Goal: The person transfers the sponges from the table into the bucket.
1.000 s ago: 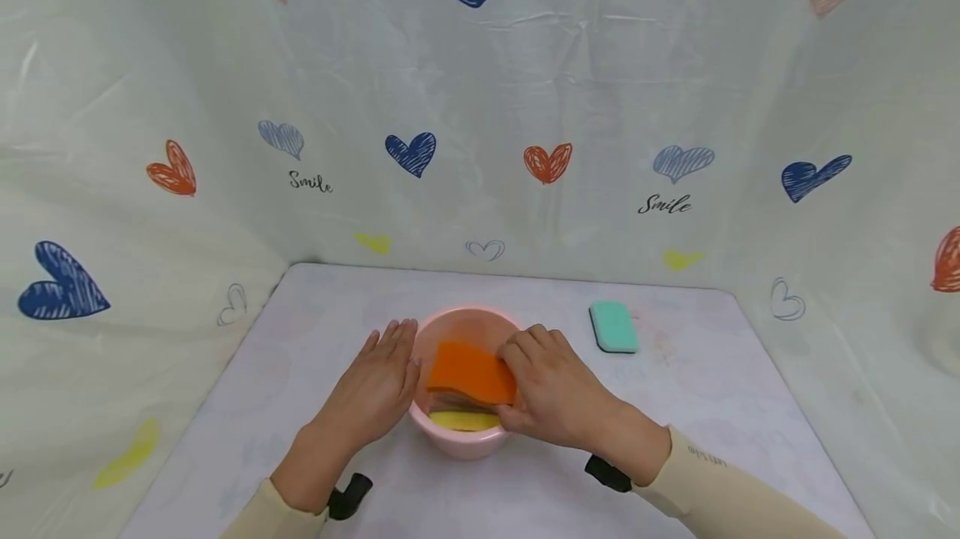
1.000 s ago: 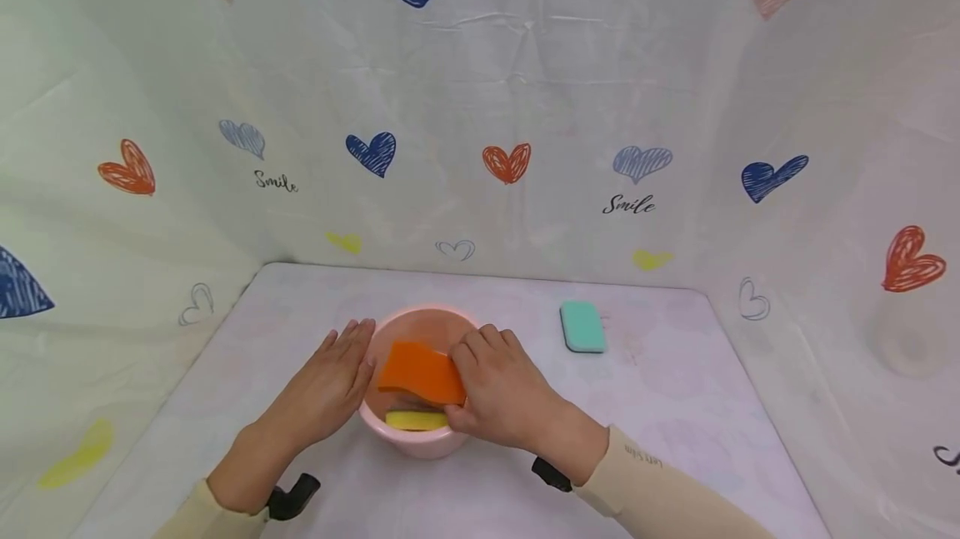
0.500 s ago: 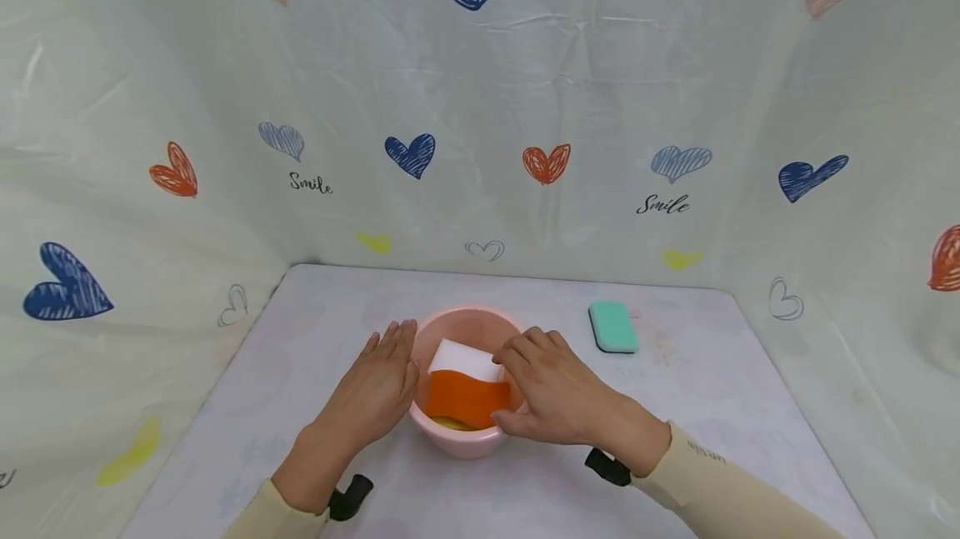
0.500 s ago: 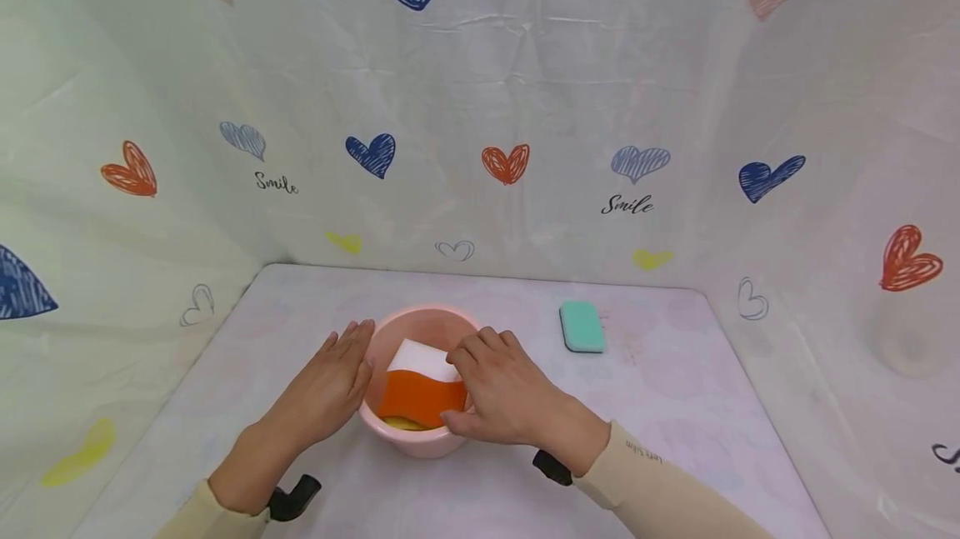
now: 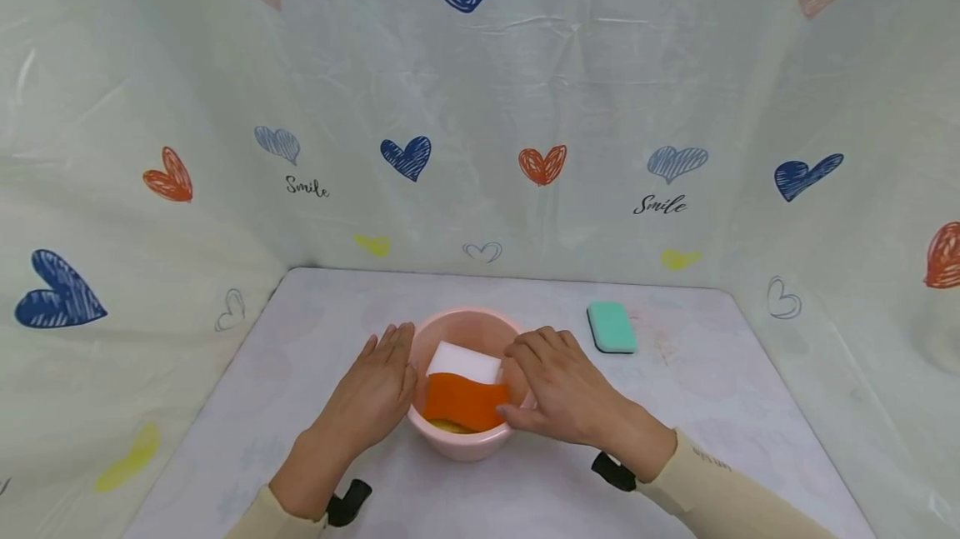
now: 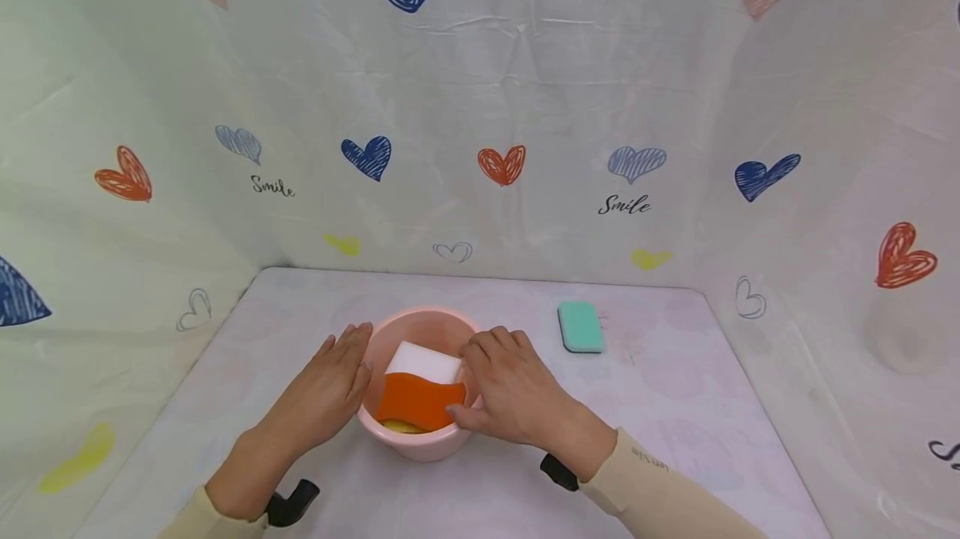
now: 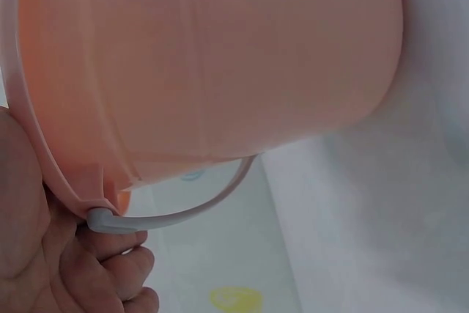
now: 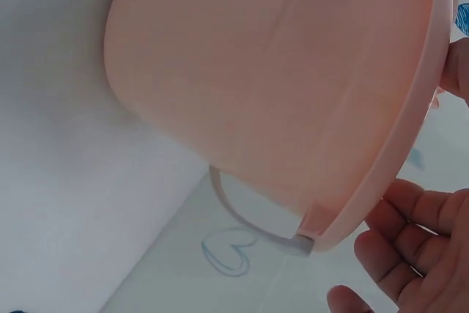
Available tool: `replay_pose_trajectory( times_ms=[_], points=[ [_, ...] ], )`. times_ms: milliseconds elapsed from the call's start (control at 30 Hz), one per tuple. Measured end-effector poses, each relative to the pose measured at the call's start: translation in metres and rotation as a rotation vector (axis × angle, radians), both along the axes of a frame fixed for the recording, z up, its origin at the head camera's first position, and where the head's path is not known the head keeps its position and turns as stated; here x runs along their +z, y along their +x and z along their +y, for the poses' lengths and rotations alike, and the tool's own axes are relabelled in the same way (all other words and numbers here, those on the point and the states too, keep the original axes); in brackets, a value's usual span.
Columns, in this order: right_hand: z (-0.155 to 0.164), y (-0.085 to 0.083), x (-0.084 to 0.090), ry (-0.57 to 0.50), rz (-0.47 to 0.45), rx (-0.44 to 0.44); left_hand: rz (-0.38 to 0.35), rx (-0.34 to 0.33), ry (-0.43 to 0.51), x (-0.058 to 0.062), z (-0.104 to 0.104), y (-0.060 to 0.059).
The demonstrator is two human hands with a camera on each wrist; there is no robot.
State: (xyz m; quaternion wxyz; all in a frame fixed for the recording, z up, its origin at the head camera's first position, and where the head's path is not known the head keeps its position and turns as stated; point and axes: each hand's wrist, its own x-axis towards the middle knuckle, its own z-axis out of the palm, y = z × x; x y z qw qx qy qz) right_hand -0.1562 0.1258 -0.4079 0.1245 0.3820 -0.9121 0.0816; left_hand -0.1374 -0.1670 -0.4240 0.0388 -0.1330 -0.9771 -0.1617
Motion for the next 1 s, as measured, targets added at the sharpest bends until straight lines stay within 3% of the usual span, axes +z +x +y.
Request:
replay_pose_trajectory(
  times_ms=[267,467,600,833,1000],
  points=[
    [0.015,-0.01,-0.007,-0.11,0.045,-0.066,-0.001,-0.005,0.003,0.0,-0.001,0.002],
    [0.037,-0.033,-0.023,-0.213,0.162,-0.14,-0.001,-0.006,-0.001,0.0,-0.001,0.001],
    [0.055,-0.05,-0.038,-0.243,0.172,-0.245,-0.001,-0.007,0.002,-0.002,0.0,0.0],
    [0.082,-0.07,-0.062,-0.216,0.045,-0.509,-0.002,-0.004,-0.002,-0.001,0.001,0.001],
    [0.098,-0.077,-0.078,-0.229,0.08,-0.611,0.004,-0.004,-0.013,0.001,0.001,0.001]
  ],
)
